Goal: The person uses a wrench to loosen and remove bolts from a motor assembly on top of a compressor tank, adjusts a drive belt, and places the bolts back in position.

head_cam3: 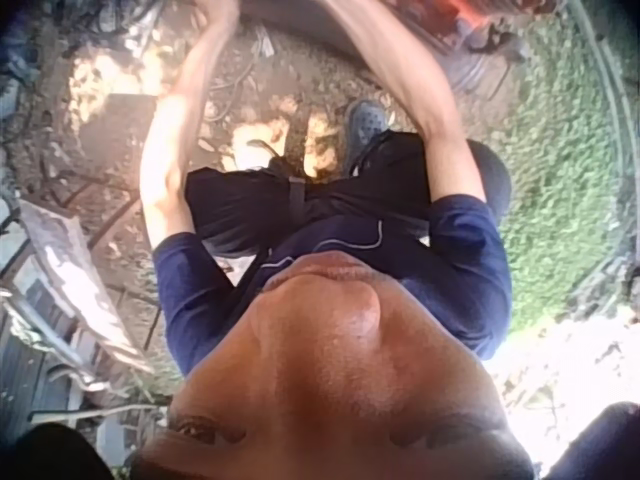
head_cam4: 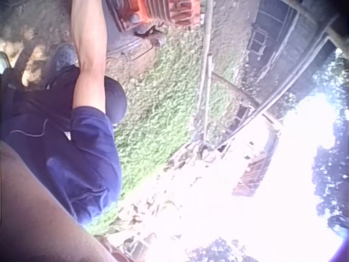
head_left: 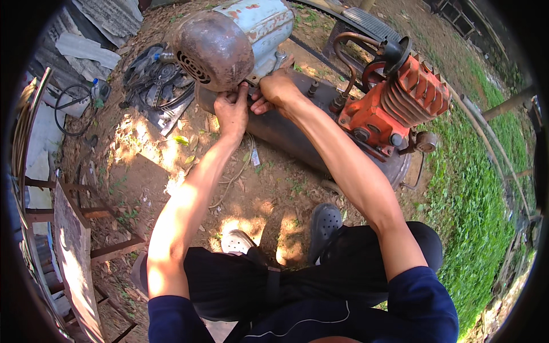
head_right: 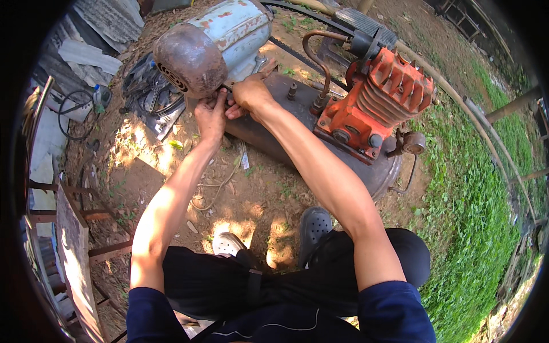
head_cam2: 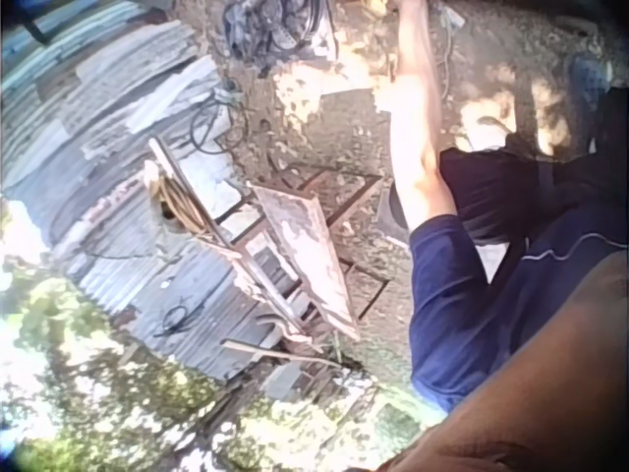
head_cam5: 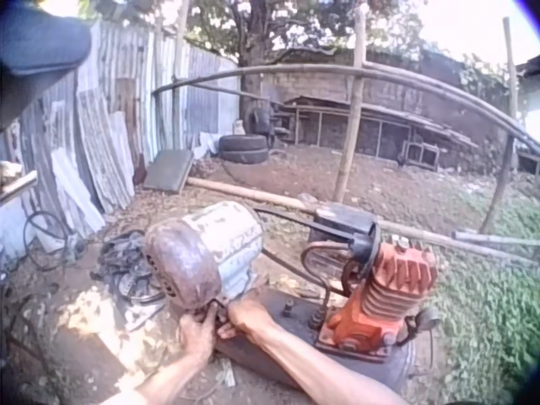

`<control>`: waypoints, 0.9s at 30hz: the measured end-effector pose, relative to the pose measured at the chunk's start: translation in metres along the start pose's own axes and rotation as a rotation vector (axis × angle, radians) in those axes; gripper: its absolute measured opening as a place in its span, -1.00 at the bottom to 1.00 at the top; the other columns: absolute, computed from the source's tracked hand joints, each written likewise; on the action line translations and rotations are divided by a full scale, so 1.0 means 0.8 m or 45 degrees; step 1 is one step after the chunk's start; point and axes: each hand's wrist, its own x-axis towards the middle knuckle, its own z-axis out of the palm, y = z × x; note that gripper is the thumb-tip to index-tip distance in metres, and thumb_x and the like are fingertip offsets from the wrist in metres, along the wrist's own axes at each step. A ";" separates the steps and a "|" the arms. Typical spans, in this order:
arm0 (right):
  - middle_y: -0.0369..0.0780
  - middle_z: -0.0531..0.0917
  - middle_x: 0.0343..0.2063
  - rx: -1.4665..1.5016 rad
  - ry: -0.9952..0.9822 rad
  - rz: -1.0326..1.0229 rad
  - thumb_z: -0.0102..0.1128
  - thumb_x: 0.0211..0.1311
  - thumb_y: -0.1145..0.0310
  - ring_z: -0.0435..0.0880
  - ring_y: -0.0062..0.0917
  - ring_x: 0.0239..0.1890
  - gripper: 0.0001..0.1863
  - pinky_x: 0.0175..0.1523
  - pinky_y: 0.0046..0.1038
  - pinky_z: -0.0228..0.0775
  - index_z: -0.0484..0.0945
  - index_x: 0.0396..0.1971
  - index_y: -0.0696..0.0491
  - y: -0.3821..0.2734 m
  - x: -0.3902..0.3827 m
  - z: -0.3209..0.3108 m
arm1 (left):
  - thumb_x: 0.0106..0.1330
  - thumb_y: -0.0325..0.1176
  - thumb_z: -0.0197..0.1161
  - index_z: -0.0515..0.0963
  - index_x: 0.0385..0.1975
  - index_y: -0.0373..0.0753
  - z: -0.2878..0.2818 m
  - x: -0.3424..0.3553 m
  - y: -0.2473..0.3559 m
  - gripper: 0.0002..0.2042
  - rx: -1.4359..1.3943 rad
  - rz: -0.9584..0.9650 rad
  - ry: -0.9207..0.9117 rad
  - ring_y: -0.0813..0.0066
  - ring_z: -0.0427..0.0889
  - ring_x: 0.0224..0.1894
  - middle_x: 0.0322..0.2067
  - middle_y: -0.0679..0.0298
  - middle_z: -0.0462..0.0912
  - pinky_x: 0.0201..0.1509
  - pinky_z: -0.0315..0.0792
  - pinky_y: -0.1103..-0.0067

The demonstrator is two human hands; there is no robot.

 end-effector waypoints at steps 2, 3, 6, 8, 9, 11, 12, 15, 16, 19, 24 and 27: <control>-0.07 0.52 -0.57 -0.024 0.018 0.020 -0.28 0.26 0.55 0.60 -0.36 -0.69 -0.79 -0.65 -0.43 0.58 0.27 -0.22 0.39 -0.001 0.002 0.004 | 0.27 -0.27 0.27 0.50 -0.46 -0.40 0.002 0.002 -0.005 -0.73 -0.153 0.033 -0.037 0.69 0.40 -0.57 -0.64 0.32 0.57 -0.45 0.30 0.62; -0.07 0.53 -0.56 -0.012 0.037 0.015 -0.29 0.26 0.54 0.60 -0.36 -0.69 -0.79 -0.65 -0.43 0.58 0.28 -0.23 0.39 -0.002 0.004 0.008 | 0.27 -0.26 0.28 0.49 -0.48 -0.39 0.002 0.003 -0.007 -0.72 -0.229 0.050 -0.056 0.70 0.38 -0.60 -0.67 0.34 0.55 -0.47 0.28 0.63; -0.08 0.54 -0.56 0.032 0.039 -0.001 -0.29 0.27 0.54 0.60 -0.38 -0.69 -0.79 -0.66 -0.46 0.56 0.32 -0.28 0.37 0.003 0.007 0.005 | 0.24 -0.25 0.31 0.49 -0.52 -0.38 0.002 -0.001 0.001 -0.71 -0.248 -0.001 -0.112 0.70 0.37 -0.59 -0.66 0.33 0.55 -0.48 0.27 0.63; -0.09 0.53 -0.56 -0.010 -0.002 0.016 -0.28 0.27 0.53 0.60 -0.40 -0.69 -0.79 -0.66 -0.48 0.54 0.34 -0.31 0.36 0.004 0.010 0.000 | 0.23 -0.24 0.32 0.49 -0.49 -0.38 0.002 0.001 -0.002 -0.71 -0.161 0.008 -0.035 0.70 0.38 -0.59 -0.65 0.33 0.55 -0.47 0.27 0.64; -0.10 0.53 -0.56 -0.064 -0.024 0.043 -0.27 0.27 0.53 0.59 -0.41 -0.70 -0.79 -0.66 -0.49 0.53 0.35 -0.32 0.35 0.004 0.010 -0.008 | 0.23 -0.24 0.33 0.49 -0.48 -0.37 0.003 0.002 -0.003 -0.71 -0.118 0.012 0.003 0.70 0.39 -0.59 -0.65 0.33 0.56 -0.47 0.27 0.65; -0.13 0.51 -0.60 -0.177 0.000 -0.057 -0.22 0.28 0.48 0.57 -0.46 -0.71 -0.78 -0.69 -0.52 0.47 0.40 -0.35 0.32 0.005 -0.002 -0.022 | 0.23 -0.23 0.33 0.49 -0.45 -0.38 0.002 0.003 -0.007 -0.71 -0.137 0.013 0.038 0.70 0.40 -0.58 -0.64 0.33 0.56 -0.46 0.28 0.65; -0.09 0.53 -0.61 -0.364 0.078 -0.047 -0.20 0.26 0.49 0.59 -0.40 -0.70 -0.78 -0.69 -0.44 0.46 0.41 -0.35 0.33 -0.002 -0.007 -0.030 | 0.22 -0.23 0.33 0.49 -0.43 -0.38 0.000 0.004 -0.010 -0.70 -0.146 0.010 0.058 0.70 0.40 -0.58 -0.63 0.33 0.56 -0.45 0.28 0.65; 0.05 0.61 -0.52 -1.057 0.212 -0.102 -0.09 0.15 0.49 0.66 -0.21 -0.54 -0.76 -0.47 -0.23 0.51 0.52 -0.44 0.35 -0.024 -0.036 -0.066 | 0.21 -0.21 0.34 0.47 -0.39 -0.39 -0.003 0.003 -0.007 -0.68 -0.159 -0.023 0.002 0.68 0.44 -0.55 -0.60 0.30 0.59 -0.42 0.30 0.64; 0.13 0.64 -0.37 -1.698 0.230 -0.411 -0.02 0.05 0.47 0.67 -0.07 -0.29 -0.76 -0.18 -0.18 0.49 0.60 -0.47 0.31 -0.028 -0.045 -0.077 | 0.21 -0.21 0.34 0.48 -0.39 -0.40 -0.003 0.003 -0.005 -0.68 -0.124 -0.050 0.004 0.66 0.46 -0.54 -0.59 0.28 0.60 -0.40 0.32 0.63; 0.11 0.63 -0.26 -1.528 0.471 -0.238 -0.01 0.03 0.44 0.60 -0.01 -0.11 -0.72 -0.02 -0.18 0.43 0.64 -0.37 0.26 -0.034 -0.052 -0.087 | 0.20 -0.23 0.33 0.51 -0.39 -0.42 0.004 0.003 0.001 -0.69 -0.040 -0.098 0.021 0.59 0.51 -0.49 -0.55 0.22 0.64 -0.34 0.35 0.58; 0.09 0.63 -0.22 -1.390 0.669 -0.445 0.03 0.20 0.25 0.59 -0.06 -0.08 -0.66 0.03 -0.16 0.40 0.61 -0.22 0.21 -0.015 -0.039 -0.092 | 0.22 -0.25 0.27 0.56 -0.36 -0.43 0.016 0.008 -0.015 -0.71 -0.106 0.037 0.141 0.50 0.58 -0.41 -0.48 0.15 0.68 -0.23 0.39 0.51; 0.08 0.63 -0.24 -1.430 0.699 -0.446 0.02 0.25 0.19 0.60 -0.07 -0.08 -0.63 0.02 -0.16 0.40 0.60 -0.20 0.19 -0.010 -0.041 -0.088 | 0.24 -0.24 0.25 0.56 -0.32 -0.44 0.019 0.005 -0.013 -0.69 -0.109 0.035 0.105 0.46 0.60 -0.37 -0.44 0.12 0.69 -0.19 0.40 0.50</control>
